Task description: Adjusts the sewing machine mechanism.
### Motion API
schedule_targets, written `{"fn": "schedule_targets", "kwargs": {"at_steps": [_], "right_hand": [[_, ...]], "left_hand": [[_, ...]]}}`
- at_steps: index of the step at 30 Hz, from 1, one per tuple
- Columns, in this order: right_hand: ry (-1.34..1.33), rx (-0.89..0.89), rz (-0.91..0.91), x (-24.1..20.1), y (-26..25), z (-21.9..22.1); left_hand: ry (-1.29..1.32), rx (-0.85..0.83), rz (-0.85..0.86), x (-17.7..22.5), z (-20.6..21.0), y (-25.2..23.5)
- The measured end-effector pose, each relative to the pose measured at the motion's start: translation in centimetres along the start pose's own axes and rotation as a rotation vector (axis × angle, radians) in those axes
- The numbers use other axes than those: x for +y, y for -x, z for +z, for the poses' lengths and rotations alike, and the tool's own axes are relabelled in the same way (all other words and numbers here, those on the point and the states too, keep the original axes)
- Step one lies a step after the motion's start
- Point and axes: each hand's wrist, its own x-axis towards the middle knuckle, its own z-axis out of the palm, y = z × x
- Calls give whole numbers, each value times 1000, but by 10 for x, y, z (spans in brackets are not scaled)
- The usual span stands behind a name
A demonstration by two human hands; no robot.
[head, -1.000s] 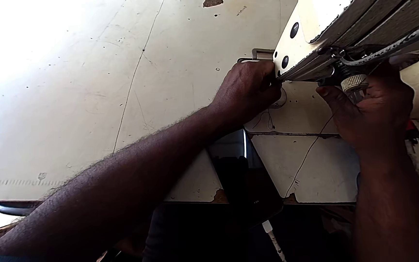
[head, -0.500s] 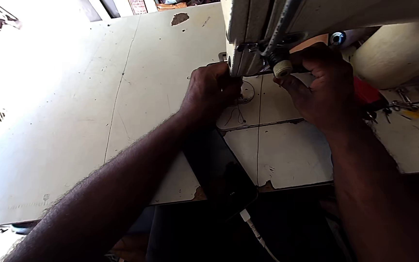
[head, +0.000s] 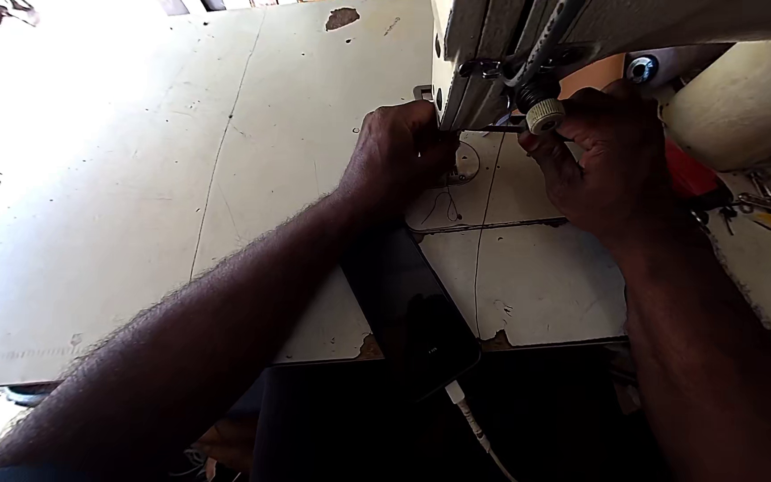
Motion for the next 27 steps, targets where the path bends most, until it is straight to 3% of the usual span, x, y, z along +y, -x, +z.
{"fn": "schedule_targets", "kwargs": {"at_steps": [18, 27], "right_hand": [[86, -64, -69, -2, -12, 0], [113, 12, -96, 1, -15, 11]], "left_hand": [[84, -22, 23, -4, 1, -1], [56, -12, 15, -1, 0, -1]]}}
